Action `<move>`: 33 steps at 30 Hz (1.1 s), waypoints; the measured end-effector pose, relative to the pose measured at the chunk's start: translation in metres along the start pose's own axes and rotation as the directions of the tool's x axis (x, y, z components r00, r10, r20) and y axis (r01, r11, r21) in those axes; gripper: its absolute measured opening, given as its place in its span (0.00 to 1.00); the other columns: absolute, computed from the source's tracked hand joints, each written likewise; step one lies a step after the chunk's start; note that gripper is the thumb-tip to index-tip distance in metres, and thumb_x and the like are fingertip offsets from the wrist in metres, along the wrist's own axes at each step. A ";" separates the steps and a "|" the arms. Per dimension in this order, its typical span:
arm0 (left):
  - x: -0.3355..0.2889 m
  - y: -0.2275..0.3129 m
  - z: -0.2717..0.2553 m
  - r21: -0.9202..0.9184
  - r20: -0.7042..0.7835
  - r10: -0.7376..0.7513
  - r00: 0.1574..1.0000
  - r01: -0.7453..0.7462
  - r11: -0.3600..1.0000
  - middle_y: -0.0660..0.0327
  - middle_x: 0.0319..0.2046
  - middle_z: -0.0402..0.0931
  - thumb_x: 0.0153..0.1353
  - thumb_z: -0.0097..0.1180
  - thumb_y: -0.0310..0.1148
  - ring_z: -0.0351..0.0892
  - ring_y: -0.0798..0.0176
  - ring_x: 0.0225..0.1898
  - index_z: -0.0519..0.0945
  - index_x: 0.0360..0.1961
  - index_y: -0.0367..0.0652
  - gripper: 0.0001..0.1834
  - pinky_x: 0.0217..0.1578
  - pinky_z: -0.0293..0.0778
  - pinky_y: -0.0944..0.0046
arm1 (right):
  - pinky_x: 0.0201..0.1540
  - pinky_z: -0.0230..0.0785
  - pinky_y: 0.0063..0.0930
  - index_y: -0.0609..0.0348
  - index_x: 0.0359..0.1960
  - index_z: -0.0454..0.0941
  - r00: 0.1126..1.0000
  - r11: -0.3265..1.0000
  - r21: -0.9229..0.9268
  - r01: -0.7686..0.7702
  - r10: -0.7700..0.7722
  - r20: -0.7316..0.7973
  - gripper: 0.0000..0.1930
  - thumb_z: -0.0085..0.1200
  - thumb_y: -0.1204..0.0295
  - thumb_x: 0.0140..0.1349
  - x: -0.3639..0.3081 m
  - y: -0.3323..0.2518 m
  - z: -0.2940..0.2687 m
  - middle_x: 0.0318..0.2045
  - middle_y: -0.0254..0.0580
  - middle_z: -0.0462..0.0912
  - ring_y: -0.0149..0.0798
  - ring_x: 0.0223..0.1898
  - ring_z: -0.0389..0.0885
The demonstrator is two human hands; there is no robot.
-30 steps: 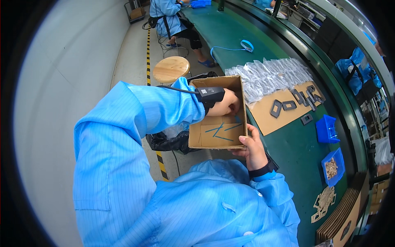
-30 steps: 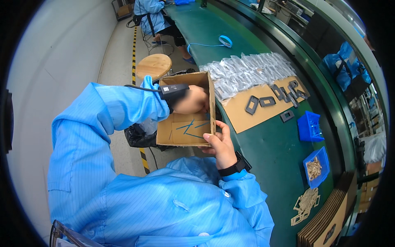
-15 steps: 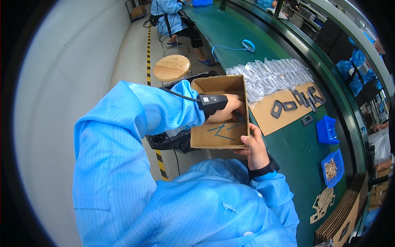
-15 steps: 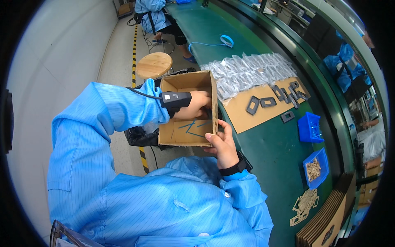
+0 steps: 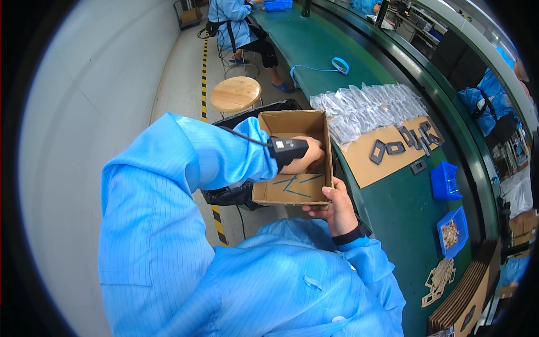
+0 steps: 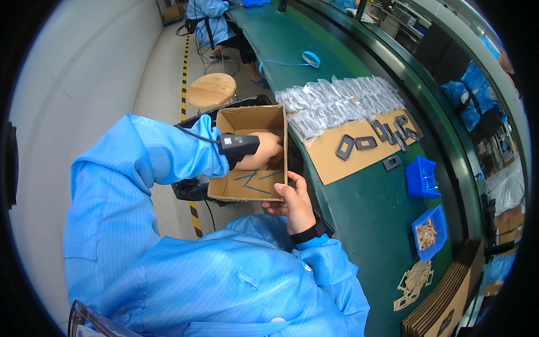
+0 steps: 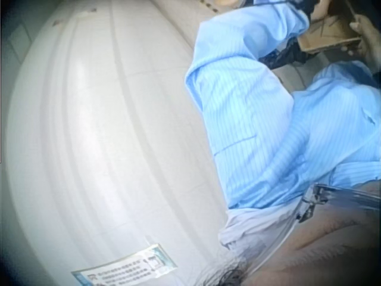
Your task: The recorder is assembling small parts, placing them into cardboard boxes, and organizing assembly line trays in a factory setting.
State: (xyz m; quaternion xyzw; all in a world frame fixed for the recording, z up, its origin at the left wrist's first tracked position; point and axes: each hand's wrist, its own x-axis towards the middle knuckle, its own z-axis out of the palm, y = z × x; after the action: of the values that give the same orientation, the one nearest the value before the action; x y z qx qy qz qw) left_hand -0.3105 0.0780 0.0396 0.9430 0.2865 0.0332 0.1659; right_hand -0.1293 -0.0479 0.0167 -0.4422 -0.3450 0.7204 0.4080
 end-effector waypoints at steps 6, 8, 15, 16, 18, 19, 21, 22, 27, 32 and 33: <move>-0.003 0.002 -0.009 -0.173 -0.018 -0.250 0.968 0.243 0.954 0.52 0.31 0.80 0.56 0.62 0.29 0.81 0.49 0.37 0.81 0.33 0.38 0.06 0.38 0.75 0.54 | 0.36 0.76 0.30 0.54 0.66 0.53 1.000 1.000 -0.012 -0.005 0.006 0.021 0.34 0.53 0.59 0.62 -0.003 -0.006 0.001 0.44 0.47 0.80 0.40 0.35 0.83; -0.007 0.005 -0.028 -0.277 -0.028 -0.219 0.975 0.203 0.939 0.55 0.28 0.80 0.56 0.63 0.29 0.81 0.55 0.33 0.80 0.33 0.38 0.07 0.36 0.75 0.58 | 0.35 0.75 0.30 0.53 0.66 0.53 1.000 1.000 -0.007 0.001 -0.001 0.028 0.34 0.53 0.58 0.62 -0.003 -0.008 0.000 0.45 0.47 0.80 0.39 0.35 0.83; -0.025 0.029 -0.044 -0.246 0.036 -0.127 0.991 0.132 0.960 0.56 0.26 0.79 0.55 0.61 0.27 0.80 0.56 0.31 0.80 0.31 0.39 0.04 0.34 0.74 0.58 | 0.37 0.75 0.30 0.52 0.65 0.53 0.995 0.995 0.023 0.093 -0.092 -0.024 0.32 0.52 0.57 0.63 -0.004 -0.012 -0.001 0.44 0.46 0.79 0.39 0.35 0.83; -0.021 0.026 -0.031 -0.158 0.055 -0.177 0.983 0.184 0.970 0.55 0.27 0.78 0.53 0.63 0.27 0.81 0.52 0.33 0.79 0.29 0.39 0.05 0.34 0.74 0.56 | 0.38 0.75 0.31 0.52 0.65 0.53 0.994 0.994 0.018 0.108 -0.107 -0.030 0.33 0.54 0.58 0.63 -0.005 -0.012 0.000 0.44 0.45 0.79 0.39 0.36 0.82; -0.015 0.029 -0.017 -0.047 0.052 -0.195 0.979 0.198 0.979 0.51 0.34 0.77 0.48 0.68 0.28 0.80 0.48 0.40 0.76 0.35 0.37 0.15 0.40 0.75 0.55 | 0.39 0.75 0.31 0.53 0.65 0.53 0.991 0.992 0.014 0.126 -0.126 -0.036 0.33 0.55 0.59 0.62 -0.006 -0.013 0.002 0.44 0.44 0.79 0.39 0.38 0.82; -0.016 0.029 -0.013 0.008 0.013 -0.156 0.988 0.156 0.988 0.48 0.37 0.77 0.45 0.71 0.29 0.79 0.46 0.43 0.74 0.38 0.35 0.21 0.43 0.75 0.55 | 0.40 0.76 0.31 0.53 0.66 0.52 0.982 0.985 0.005 0.175 -0.174 -0.074 0.34 0.56 0.62 0.62 -0.007 -0.014 0.003 0.44 0.44 0.78 0.38 0.40 0.81; -0.015 0.035 -0.015 0.155 0.045 -0.146 0.988 0.138 0.978 0.45 0.43 0.73 0.39 0.75 0.30 0.76 0.43 0.49 0.69 0.45 0.31 0.33 0.48 0.73 0.54 | 0.41 0.76 0.30 0.53 0.66 0.52 0.969 0.975 -0.002 0.222 -0.221 -0.113 0.34 0.57 0.64 0.62 -0.009 -0.015 0.002 0.44 0.43 0.78 0.36 0.42 0.81; -0.014 0.036 -0.017 0.184 0.029 -0.120 0.992 0.113 0.976 0.44 0.44 0.73 0.37 0.76 0.31 0.75 0.43 0.49 0.68 0.46 0.31 0.36 0.49 0.73 0.54 | 0.42 0.76 0.32 0.52 0.67 0.51 0.966 0.972 -0.039 0.233 -0.236 -0.103 0.34 0.54 0.64 0.62 -0.010 -0.016 0.002 0.47 0.45 0.77 0.38 0.45 0.80; -0.006 0.049 -0.027 0.263 0.059 -0.050 0.997 0.032 0.964 0.45 0.45 0.72 0.34 0.77 0.33 0.75 0.42 0.50 0.66 0.51 0.31 0.43 0.50 0.73 0.53 | 0.42 0.76 0.30 0.54 0.67 0.49 0.959 0.964 0.026 0.266 -0.261 -0.112 0.37 0.58 0.74 0.60 -0.012 -0.011 -0.004 0.45 0.44 0.77 0.34 0.44 0.79; 0.013 0.035 -0.032 0.100 0.145 0.065 0.987 -0.080 0.992 0.45 0.44 0.78 0.44 0.72 0.33 0.77 0.42 0.49 0.72 0.51 0.36 0.33 0.49 0.74 0.52 | 0.47 0.75 0.31 0.55 0.67 0.46 0.939 0.945 0.044 0.325 -0.317 -0.134 0.39 0.59 0.76 0.58 -0.015 -0.008 -0.005 0.46 0.48 0.76 0.36 0.46 0.78; 0.015 0.034 -0.034 0.102 0.146 0.064 0.987 -0.079 0.992 0.45 0.44 0.78 0.44 0.72 0.33 0.77 0.42 0.49 0.72 0.51 0.36 0.33 0.49 0.74 0.52 | 0.47 0.75 0.31 0.55 0.67 0.46 0.939 0.944 0.046 0.325 -0.317 -0.134 0.39 0.59 0.76 0.58 -0.015 -0.009 -0.005 0.46 0.48 0.76 0.36 0.46 0.78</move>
State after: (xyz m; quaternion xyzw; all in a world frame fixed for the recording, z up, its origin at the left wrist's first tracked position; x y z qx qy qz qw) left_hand -0.2856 0.0694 0.0827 0.9602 0.2413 -0.0439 0.1338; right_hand -0.1177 -0.0567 0.0279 -0.4099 -0.3618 0.6265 0.5555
